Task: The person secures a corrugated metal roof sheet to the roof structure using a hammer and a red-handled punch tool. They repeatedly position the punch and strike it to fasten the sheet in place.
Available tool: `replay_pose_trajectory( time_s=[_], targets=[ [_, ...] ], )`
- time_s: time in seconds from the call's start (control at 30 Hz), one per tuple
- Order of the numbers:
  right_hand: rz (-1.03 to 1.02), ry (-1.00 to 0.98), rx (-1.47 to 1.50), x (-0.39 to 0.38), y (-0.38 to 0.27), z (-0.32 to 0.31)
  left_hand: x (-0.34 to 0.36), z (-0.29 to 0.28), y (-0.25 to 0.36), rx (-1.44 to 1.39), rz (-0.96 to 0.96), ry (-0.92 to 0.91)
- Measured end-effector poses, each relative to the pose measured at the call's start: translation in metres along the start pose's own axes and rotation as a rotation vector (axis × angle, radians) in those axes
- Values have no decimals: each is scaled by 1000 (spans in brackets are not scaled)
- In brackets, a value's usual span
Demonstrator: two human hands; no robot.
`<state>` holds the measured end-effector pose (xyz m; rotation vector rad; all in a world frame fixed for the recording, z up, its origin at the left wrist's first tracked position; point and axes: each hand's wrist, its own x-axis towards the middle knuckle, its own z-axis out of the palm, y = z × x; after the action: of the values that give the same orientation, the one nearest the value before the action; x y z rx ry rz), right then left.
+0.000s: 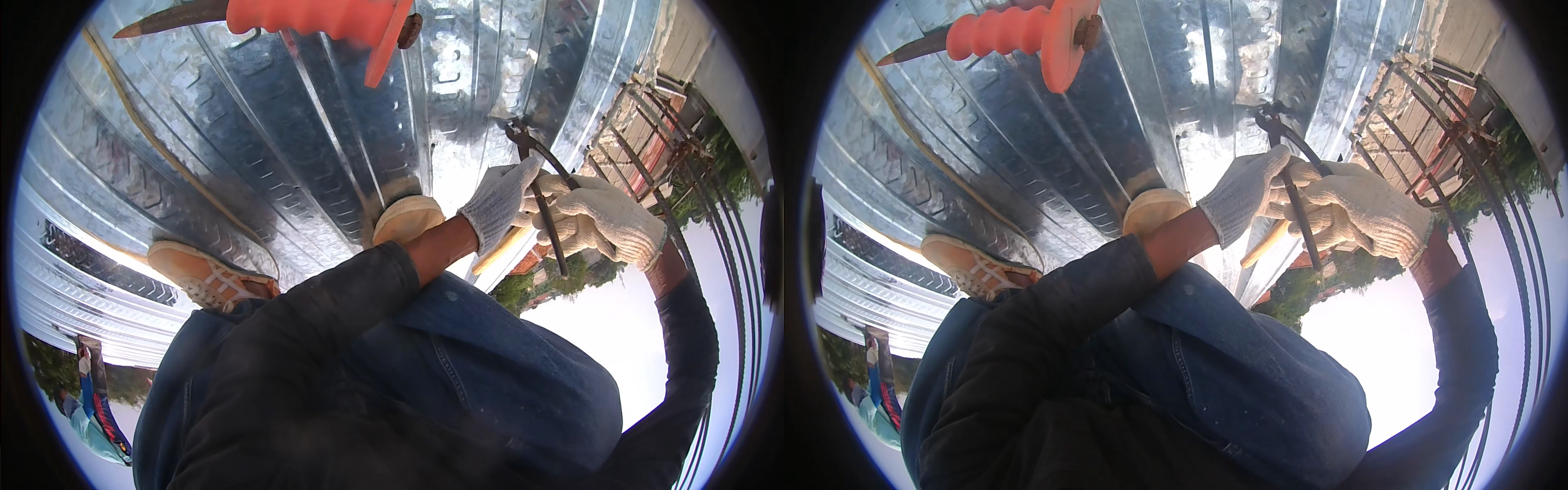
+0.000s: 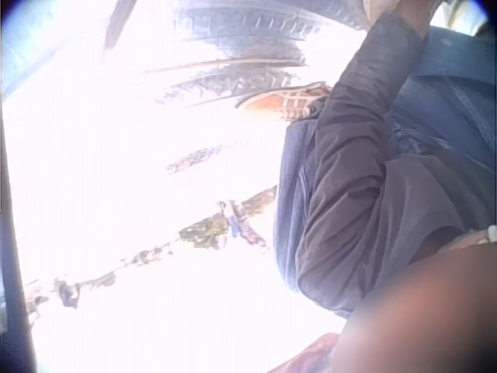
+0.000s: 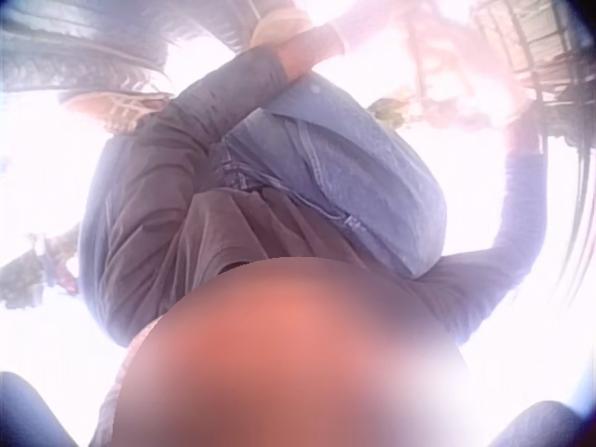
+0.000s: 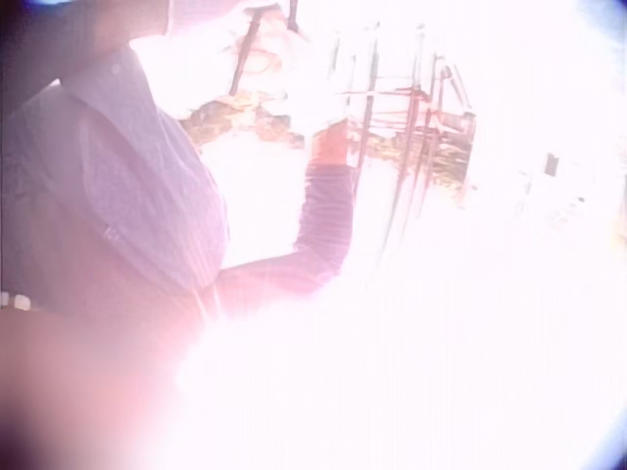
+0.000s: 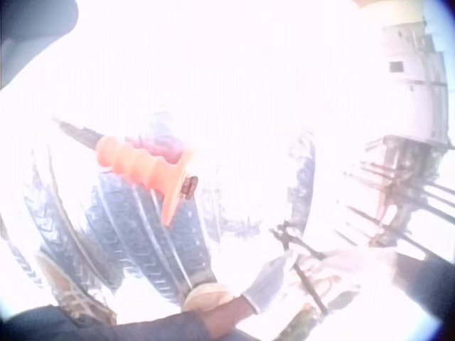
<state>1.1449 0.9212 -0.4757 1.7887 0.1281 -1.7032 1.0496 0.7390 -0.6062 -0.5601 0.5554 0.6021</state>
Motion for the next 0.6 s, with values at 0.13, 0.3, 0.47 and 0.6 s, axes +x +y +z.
replay_pose_trajectory(
  time_s=[0.13, 0.3, 0.47, 0.6],
  targets=[
    [-39, -12, -47, -4, -3, -5, 0, 6, 10, 28, -59, 43],
    [-15, -78, -8, -2, -3, -12, -1, 11, 6, 16, 42, 50],
    [-18, -68, 16, -4, -8, -12, 8, -1, -2, -26, 76, 40],
    [19, -41, -15, -11, -26, 13, 14, -6, -7, -69, 59, -2]
  ],
)
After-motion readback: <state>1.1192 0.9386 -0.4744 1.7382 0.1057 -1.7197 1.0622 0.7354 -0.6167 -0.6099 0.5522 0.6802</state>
